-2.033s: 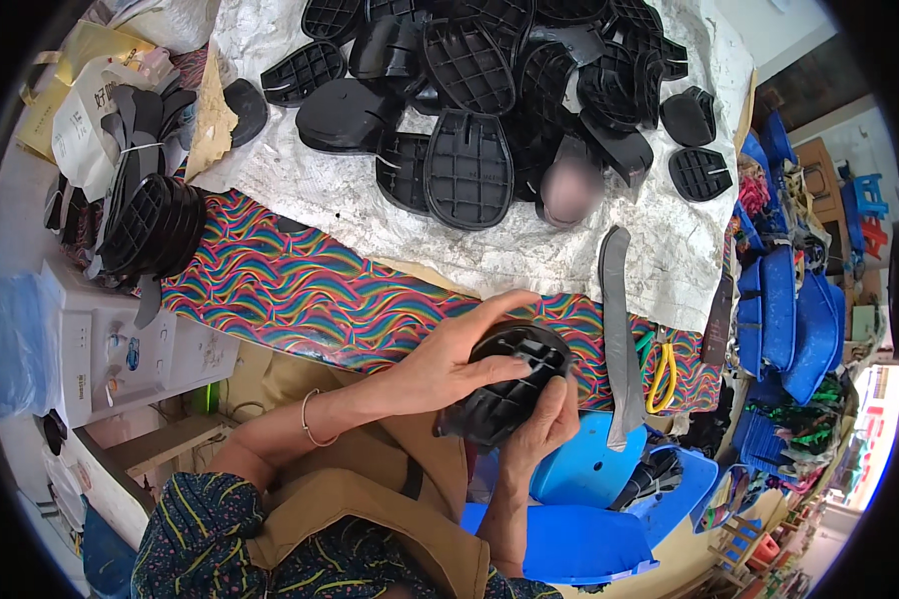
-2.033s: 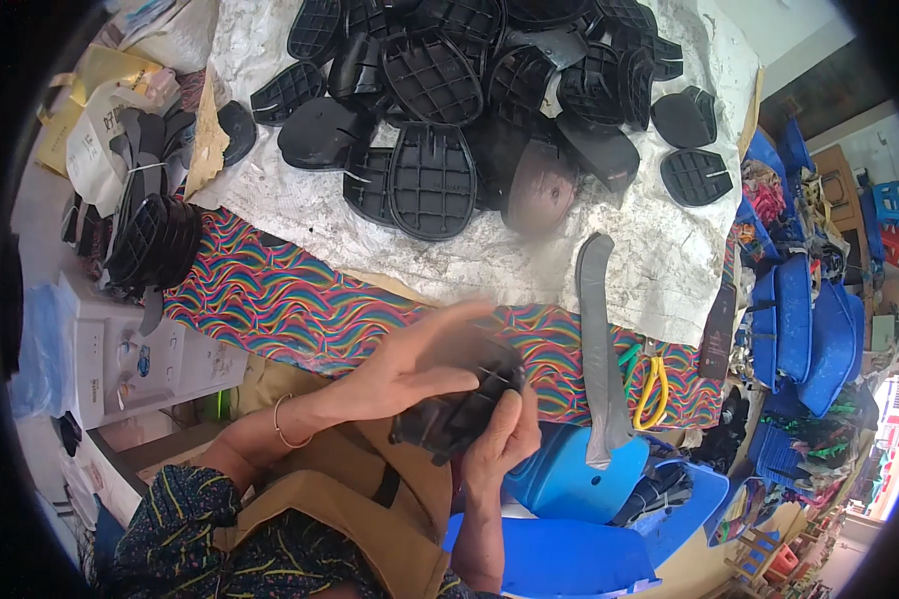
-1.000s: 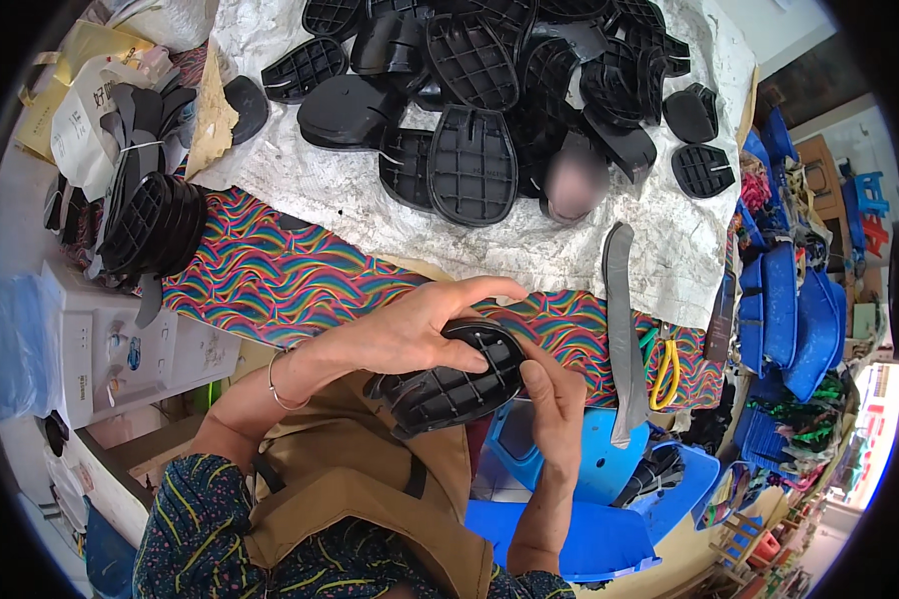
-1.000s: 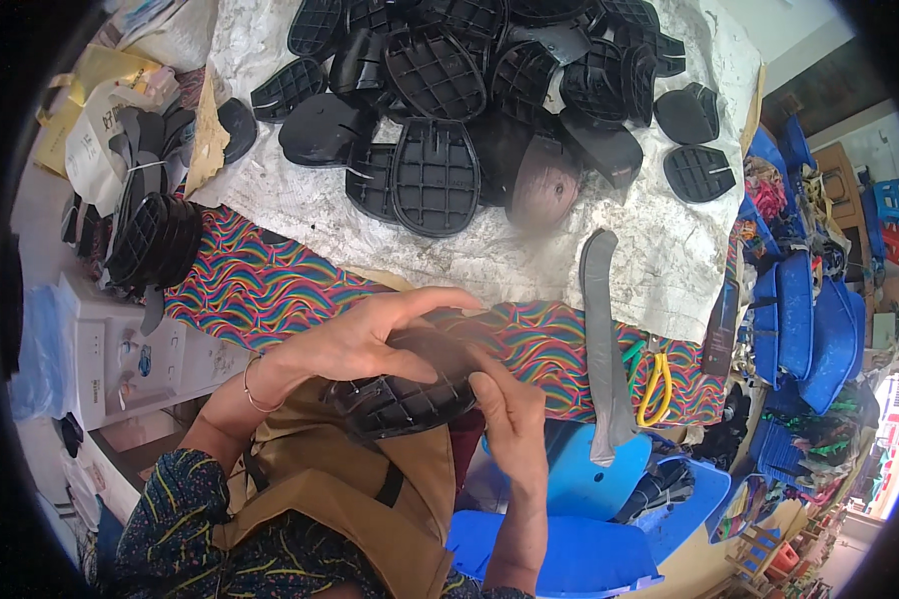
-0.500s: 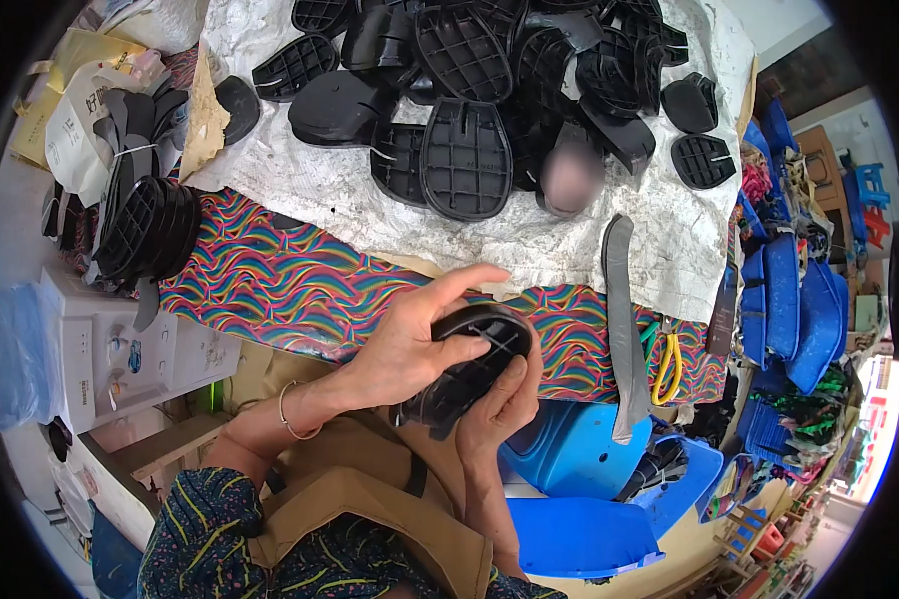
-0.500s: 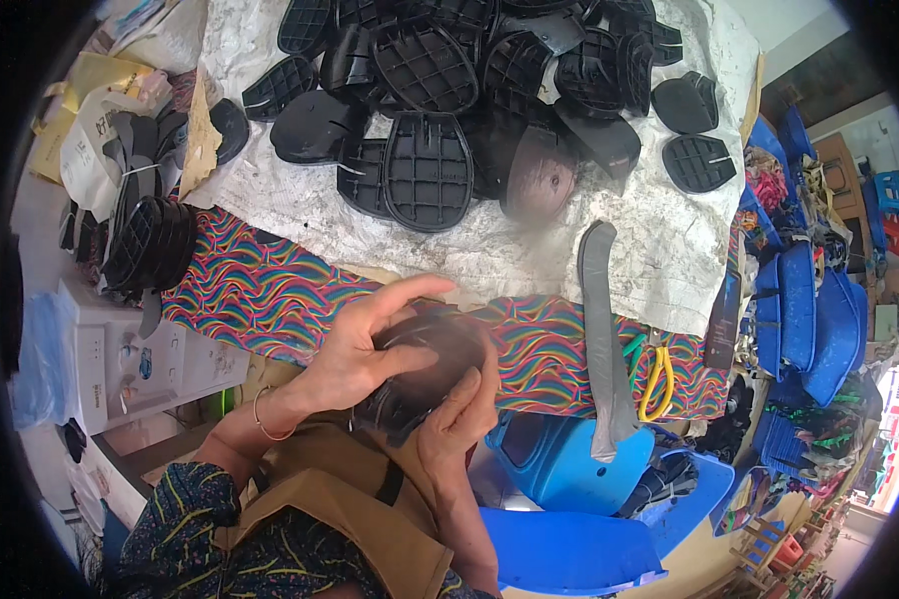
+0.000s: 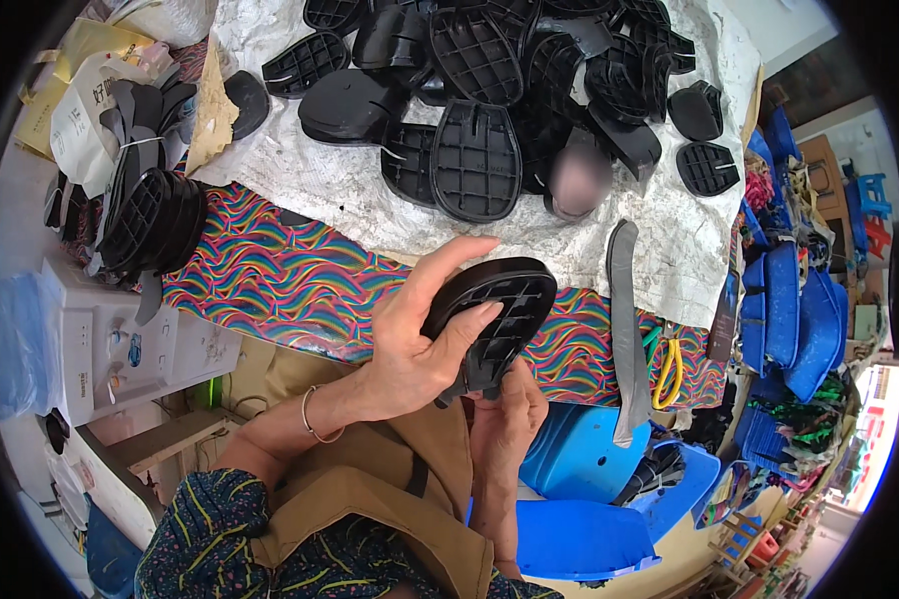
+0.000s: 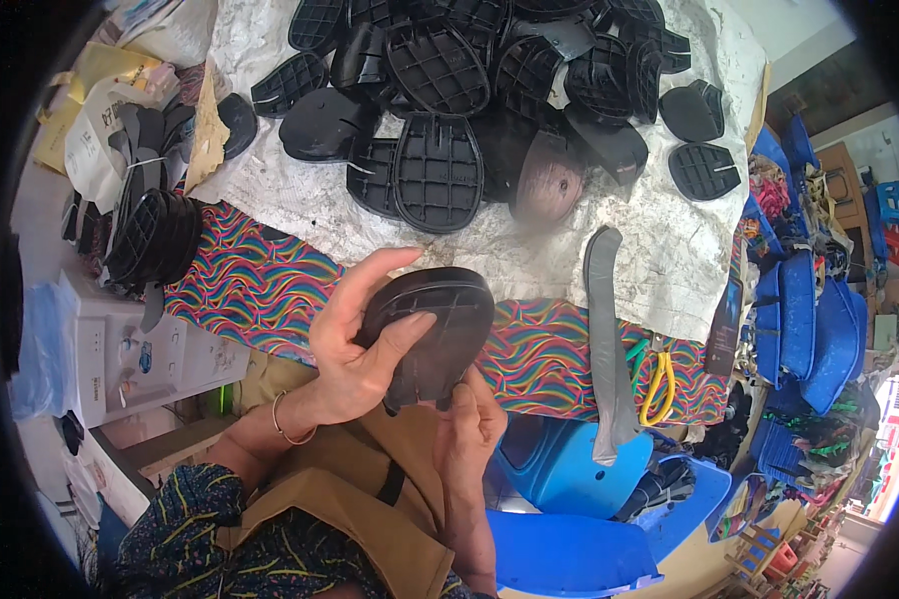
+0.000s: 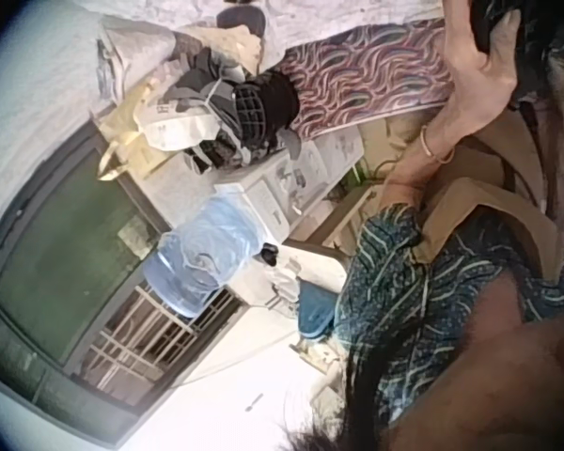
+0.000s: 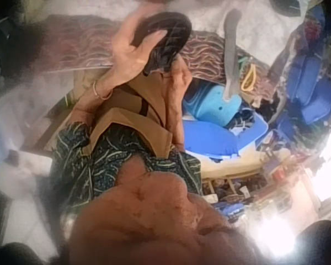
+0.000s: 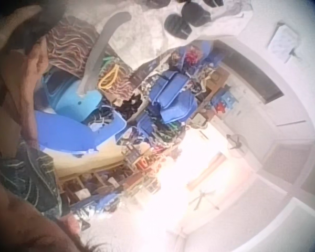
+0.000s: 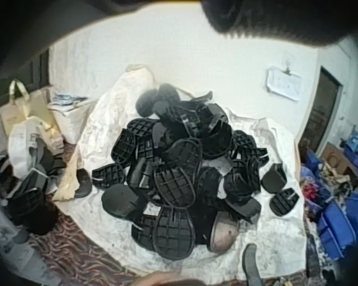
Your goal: The person assembles black rubber slippers by hand. They pick up a sole and a strap, align the strap with the sole, and press them together. The person repeats this process for multiple units, placing the finished slippers into a blue bin.
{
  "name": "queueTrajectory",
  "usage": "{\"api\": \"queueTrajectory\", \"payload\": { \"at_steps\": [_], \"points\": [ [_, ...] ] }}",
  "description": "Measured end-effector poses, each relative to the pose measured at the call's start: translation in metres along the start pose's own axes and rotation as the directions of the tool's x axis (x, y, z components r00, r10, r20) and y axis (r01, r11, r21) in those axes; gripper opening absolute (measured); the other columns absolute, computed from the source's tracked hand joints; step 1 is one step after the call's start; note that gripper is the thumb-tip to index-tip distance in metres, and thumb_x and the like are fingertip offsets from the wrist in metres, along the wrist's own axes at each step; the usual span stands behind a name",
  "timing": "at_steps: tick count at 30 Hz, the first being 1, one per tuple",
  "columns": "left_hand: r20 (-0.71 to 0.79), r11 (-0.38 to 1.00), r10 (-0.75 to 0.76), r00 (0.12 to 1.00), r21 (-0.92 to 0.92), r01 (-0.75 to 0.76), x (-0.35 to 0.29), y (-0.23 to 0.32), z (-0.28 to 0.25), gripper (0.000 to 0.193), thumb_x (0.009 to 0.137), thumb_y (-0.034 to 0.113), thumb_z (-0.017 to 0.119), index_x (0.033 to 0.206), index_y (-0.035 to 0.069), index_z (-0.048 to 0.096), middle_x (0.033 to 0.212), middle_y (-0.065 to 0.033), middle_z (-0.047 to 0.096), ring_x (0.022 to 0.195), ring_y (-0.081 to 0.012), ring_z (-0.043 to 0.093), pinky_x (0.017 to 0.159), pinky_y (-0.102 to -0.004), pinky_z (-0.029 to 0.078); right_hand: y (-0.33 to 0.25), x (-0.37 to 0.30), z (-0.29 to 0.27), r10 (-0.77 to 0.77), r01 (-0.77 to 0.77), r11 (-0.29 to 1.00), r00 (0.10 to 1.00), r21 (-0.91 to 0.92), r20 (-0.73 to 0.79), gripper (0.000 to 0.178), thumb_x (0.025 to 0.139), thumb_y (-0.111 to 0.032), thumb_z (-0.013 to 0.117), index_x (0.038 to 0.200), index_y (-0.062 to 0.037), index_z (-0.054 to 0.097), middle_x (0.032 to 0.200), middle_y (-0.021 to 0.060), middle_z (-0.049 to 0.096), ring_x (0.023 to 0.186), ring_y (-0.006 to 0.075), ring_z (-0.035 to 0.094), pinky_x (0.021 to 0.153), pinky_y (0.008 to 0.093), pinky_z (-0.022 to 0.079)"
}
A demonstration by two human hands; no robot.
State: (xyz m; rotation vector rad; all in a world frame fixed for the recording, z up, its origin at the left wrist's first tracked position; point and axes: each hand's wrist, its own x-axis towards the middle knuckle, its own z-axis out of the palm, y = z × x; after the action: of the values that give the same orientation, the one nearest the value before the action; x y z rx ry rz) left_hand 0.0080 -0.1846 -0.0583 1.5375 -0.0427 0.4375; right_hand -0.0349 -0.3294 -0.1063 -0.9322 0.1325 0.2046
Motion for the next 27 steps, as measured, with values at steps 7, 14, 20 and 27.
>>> {"api": "queueTrajectory", "payload": {
  "at_steps": [7,14,20,27],
  "points": [
    [0.017,0.982,0.111,0.994,0.15,-0.113,-0.002,0.004,0.001,0.036,0.089,-0.001,0.068,0.124,-0.003,0.06,0.111,-0.0115,0.068,0.097,-0.0146,0.067,0.082,-0.0263,0.054,-0.005,0.006,0.007,-0.121,0.094,0.886,0.992,-0.454,-0.031,0.023,0.1,-0.009,0.053,0.111,0.0051,0.067,0.093,0.001,0.063,0.077,0.0049,0.053,0.066,0.0196,0.042],
    [0.058,0.993,0.052,0.997,0.106,-0.058,0.002,0.005,0.002,0.034,0.087,0.0,0.07,0.12,-0.002,0.063,0.107,-0.01,0.07,0.095,-0.0144,0.068,0.081,-0.0263,0.054,-0.01,0.015,0.009,-0.159,0.09,0.738,0.986,-0.668,-0.042,0.029,0.105,-0.02,0.049,0.114,0.0034,0.065,0.087,-0.001,0.06,0.075,0.0046,0.047,0.063,0.0221,0.039],
    [0.188,0.98,0.009,0.982,0.191,-0.046,0.012,0.012,-0.003,0.031,0.084,0.0,0.072,0.114,-0.001,0.067,0.102,-0.0104,0.073,0.088,-0.0163,0.07,0.081,-0.0274,0.054,-0.031,0.04,0.004,-0.308,0.376,0.455,0.917,-0.807,0.254,0.046,0.091,0.004,0.057,0.136,0.0064,0.048,0.121,0.0243,0.061,0.111,0.0351,0.062,0.092,0.0402,0.049],
    [0.591,0.771,0.159,0.791,0.426,-0.473,0.026,0.001,-0.008,0.042,0.069,-0.002,0.069,0.112,0.001,0.065,0.086,-0.0142,0.068,0.072,-0.0323,0.066,0.062,-0.0408,0.052,-0.058,0.051,0.001,-0.483,0.661,0.053,0.673,-0.748,0.56,0.044,0.075,0.006,0.073,0.118,0.0033,0.063,0.114,0.0191,0.065,0.099,0.035,0.064,0.086,0.0405,0.051]
  ]
}}
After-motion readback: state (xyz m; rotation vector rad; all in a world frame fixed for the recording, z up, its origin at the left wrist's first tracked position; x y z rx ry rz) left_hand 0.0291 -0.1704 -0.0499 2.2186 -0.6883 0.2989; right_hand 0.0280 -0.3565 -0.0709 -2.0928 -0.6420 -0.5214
